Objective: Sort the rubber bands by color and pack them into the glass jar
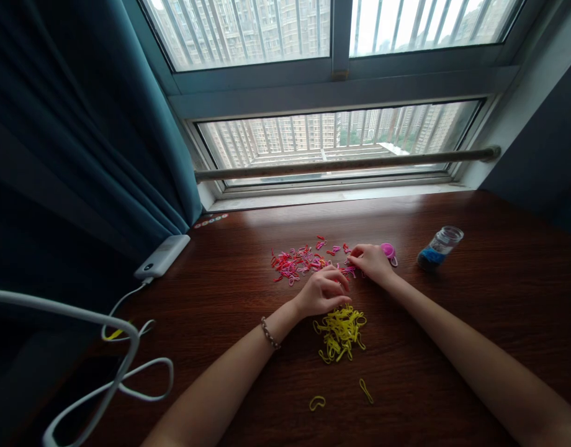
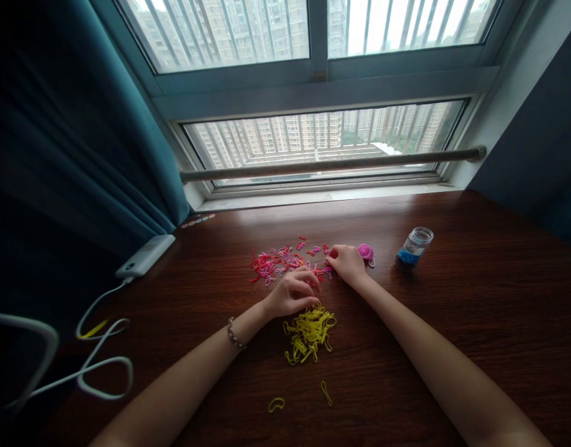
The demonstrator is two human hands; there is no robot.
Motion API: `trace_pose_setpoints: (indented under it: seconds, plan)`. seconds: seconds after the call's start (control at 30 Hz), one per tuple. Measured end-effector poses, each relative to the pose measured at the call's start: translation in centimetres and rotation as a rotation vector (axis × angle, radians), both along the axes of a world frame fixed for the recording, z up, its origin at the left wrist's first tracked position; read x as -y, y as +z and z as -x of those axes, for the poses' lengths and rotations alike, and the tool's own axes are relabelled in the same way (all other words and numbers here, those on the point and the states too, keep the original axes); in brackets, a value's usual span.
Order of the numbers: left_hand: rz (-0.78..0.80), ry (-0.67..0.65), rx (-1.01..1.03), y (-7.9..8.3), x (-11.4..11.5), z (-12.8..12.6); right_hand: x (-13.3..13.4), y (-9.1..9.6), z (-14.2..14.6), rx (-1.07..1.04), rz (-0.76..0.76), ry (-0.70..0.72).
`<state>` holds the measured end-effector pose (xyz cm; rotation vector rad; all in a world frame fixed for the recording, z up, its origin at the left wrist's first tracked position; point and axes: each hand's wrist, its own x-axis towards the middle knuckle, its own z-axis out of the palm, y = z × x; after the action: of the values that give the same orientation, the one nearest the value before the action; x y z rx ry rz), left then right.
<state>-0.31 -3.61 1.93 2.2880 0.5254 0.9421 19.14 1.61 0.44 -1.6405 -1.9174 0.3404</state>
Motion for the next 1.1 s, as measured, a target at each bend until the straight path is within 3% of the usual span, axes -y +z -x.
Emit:
trace_pose_setpoints:
  seconds: [0.1, 0.27, 0.37, 0.5, 0.63, 0.83, 1.1]
  plan:
    - [-0.082, -0.017, -0.069, -0.5, -0.1, -0.1, 0.1, -0.6, 0.2, -0.044, 0.028, 0.026]
    - [-0.137, 0.490, -0.057, -1.5, -1.9, 1.1, -0.4, -1.0, 0.3, -0.258, 0.030, 0.079]
    - [-0.144, 0.660, -0.127, -2.1, -3.1, 1.8, -0.6, -1.1, 0.4, -0.293, -0.027, 0.095]
    - [-0.094, 0.680, -0.258, -2.8, -3.6, 2.0, -0.7, -1.2, 0.7, -0.310, -0.083, 0.124]
    - [-0.059, 0.643, -0.281, -2.8, -3.4, 1.9, -0.6, -1.0, 0.9, -0.396, -0.038, 0.111]
    - [-0.022, 0.649, -0.175, -2.4, -3.5, 2.0, -0.1, -0.3, 1.0, -0.530, 0.015, 0.094]
    - [0.063, 0.744, 0.020, -3.0, -4.0, 2.4, 0.0, -0.4, 1.2, -0.611, 0.012, 0.116]
